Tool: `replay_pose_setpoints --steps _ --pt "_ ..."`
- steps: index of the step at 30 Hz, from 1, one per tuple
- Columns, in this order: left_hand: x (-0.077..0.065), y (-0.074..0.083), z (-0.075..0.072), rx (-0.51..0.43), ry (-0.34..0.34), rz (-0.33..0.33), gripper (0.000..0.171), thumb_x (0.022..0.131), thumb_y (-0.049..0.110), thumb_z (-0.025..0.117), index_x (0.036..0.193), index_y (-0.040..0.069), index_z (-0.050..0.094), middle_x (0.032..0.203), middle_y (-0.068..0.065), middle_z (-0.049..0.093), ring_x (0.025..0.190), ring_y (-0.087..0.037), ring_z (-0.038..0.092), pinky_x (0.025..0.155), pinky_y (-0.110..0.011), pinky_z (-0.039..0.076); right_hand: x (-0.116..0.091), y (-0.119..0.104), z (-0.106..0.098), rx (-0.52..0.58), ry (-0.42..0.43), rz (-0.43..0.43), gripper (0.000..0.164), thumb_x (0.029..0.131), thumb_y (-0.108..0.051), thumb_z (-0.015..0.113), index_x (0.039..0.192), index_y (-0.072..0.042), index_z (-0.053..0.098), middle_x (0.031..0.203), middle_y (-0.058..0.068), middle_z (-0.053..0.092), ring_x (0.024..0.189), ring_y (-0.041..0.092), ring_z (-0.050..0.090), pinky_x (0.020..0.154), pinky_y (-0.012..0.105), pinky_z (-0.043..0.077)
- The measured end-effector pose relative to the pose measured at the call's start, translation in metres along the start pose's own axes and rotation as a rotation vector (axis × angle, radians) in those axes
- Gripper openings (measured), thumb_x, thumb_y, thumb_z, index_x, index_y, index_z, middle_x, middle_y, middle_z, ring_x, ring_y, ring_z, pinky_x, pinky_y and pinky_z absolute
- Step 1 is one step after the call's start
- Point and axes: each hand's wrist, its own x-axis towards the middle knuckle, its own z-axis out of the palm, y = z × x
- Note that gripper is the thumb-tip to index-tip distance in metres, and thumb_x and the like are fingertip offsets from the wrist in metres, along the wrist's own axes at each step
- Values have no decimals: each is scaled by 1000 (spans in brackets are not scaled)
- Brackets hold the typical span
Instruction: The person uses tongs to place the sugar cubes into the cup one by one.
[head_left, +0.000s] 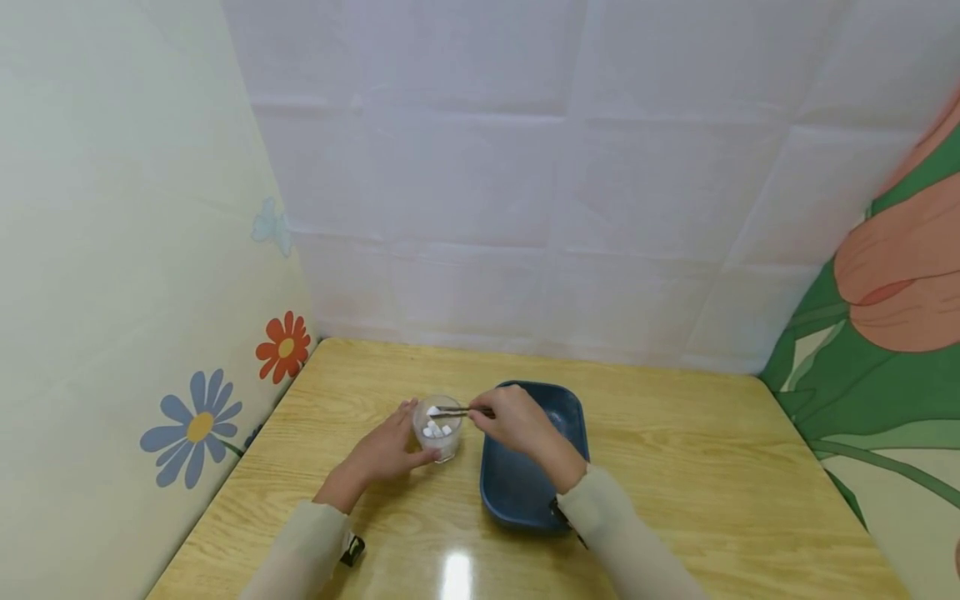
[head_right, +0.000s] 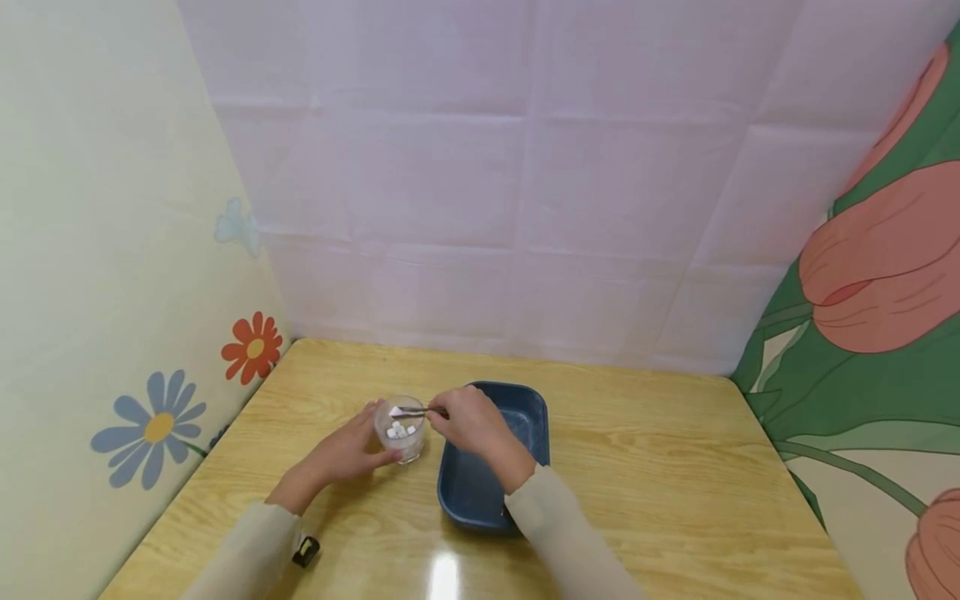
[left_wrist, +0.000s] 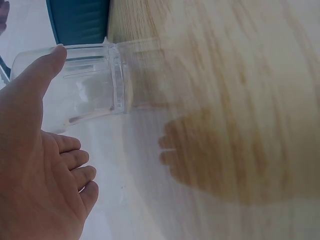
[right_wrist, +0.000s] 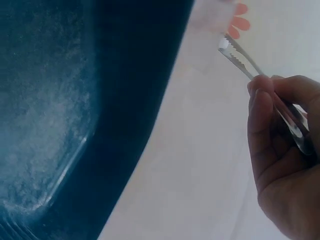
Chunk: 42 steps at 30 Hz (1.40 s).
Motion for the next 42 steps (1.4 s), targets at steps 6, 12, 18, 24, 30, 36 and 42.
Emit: replay_pose_setpoints --steps 6,12,18,24,30,36,42 --pt "0 1 -2 5 -5 3 100 79 65 58 149 7 19 155 -11 18 142 -26 17 111 -46 25 4 4 8 13 1 -5 19 92 -23 60 99 -11 74 84 -3 70 61 -1 56 56 19 47" --pt "1 0 -3 1 0 10 100 79 65 58 149 6 19 155 -11 18 142 -28 17 110 -47 26 6 5 11 36 -18 -1 19 92 -22 60 101 -11 73 83 -3 70 58 -1 53 53 19 45" --pt "1 -2 0 5 -5 2 100 78 68 56 149 9 19 155 -10 17 142 -26 16 111 -46 25 8 4 14 16 -68 22 18 92 -22 60 101 -13 73 83 -5 69 55 0 51 50 20 43" --pt "2 -4 4 8 1 4 101 77 70 54 150 10 18 155 -9 17 142 -25 16 110 -46 26 11 4 16 -11 -94 24 17 92 -22 60 97 -14 74 75 -9 65 51 2 48 48 21 41" --pt "2 0 0 -4 -2 -5 101 78 68 56 150 8 17 155 -10 17 142 -26 16 110 -47 25 15 2 16 -18 -125 15 15 91 -22 61 90 -15 74 67 -11 60 48 5 45 47 23 38" --pt "2 -1 1 -6 -15 -16 101 78 69 56 150 10 17 155 -9 16 143 -26 14 111 -47 25 14 1 14 -34 -155 38 13 91 -24 62 89 -18 73 69 -11 61 49 4 47 48 23 39" --pt "2 -3 4 9 -7 -12 103 76 71 55 150 9 17 155 -10 17 142 -26 16 110 -47 27 8 1 1 -12 -140 88 18 92 -26 60 100 -16 72 79 -7 67 53 4 52 51 24 43"
